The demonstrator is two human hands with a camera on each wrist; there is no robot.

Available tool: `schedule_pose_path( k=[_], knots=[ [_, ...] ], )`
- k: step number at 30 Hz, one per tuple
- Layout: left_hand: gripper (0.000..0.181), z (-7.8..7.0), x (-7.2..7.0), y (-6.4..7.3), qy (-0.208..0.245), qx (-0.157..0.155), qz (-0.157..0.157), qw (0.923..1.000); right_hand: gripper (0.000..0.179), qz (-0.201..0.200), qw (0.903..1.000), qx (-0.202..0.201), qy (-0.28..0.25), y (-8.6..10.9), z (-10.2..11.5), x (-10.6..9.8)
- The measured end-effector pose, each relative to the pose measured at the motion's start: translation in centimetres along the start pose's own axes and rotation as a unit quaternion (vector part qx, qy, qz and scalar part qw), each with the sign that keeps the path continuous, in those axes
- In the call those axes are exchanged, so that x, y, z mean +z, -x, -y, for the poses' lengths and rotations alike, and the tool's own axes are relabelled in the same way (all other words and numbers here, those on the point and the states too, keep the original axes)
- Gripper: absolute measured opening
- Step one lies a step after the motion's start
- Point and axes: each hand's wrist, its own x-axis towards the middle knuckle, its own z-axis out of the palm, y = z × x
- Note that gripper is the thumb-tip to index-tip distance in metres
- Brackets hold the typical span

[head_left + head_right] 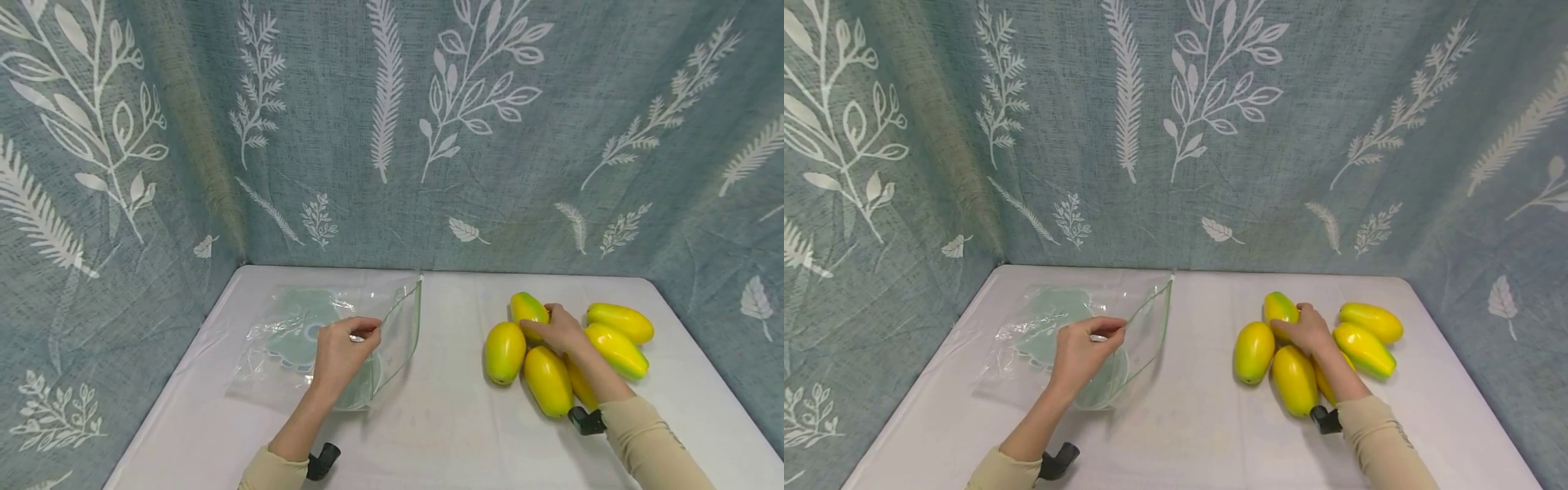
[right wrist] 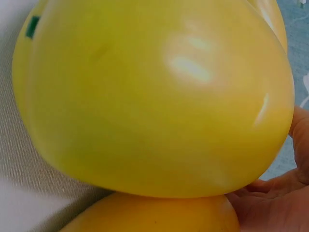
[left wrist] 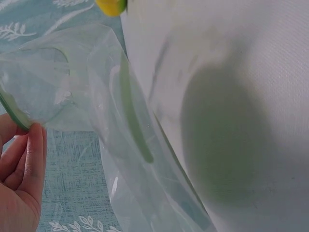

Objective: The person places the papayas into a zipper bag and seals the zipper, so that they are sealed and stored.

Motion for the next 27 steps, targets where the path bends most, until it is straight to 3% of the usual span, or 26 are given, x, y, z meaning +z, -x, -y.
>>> schedule_pose_path(
  k=[7, 14, 21, 27],
  knots=[
    [0.012, 0.0, 0.0, 0.0, 0.010, 0.002, 0.000, 0.9999, 0.088, -0.017, 0.9997, 0.011, -0.015, 0.3, -0.1, 0.2],
    [0.012, 0.0, 0.0, 0.0, 0.008, 0.004, -0.002, 1.0000, 0.094, -0.045, 0.9959, 0.010, -0.078, 0.5, -0.1, 0.3],
    [0.012, 0.0, 0.0, 0.0, 0.012, 0.006, -0.004, 0.9999, 0.094, -0.064, 0.9817, -0.010, -0.179, 1.2, 0.7, 0.5],
    [0.012, 0.1, 0.0, 0.1, 0.015, 0.004, -0.004, 0.9999, 0.092, -0.060, 0.9696, -0.026, -0.236, 2.2, 2.1, 0.9]
  ],
)
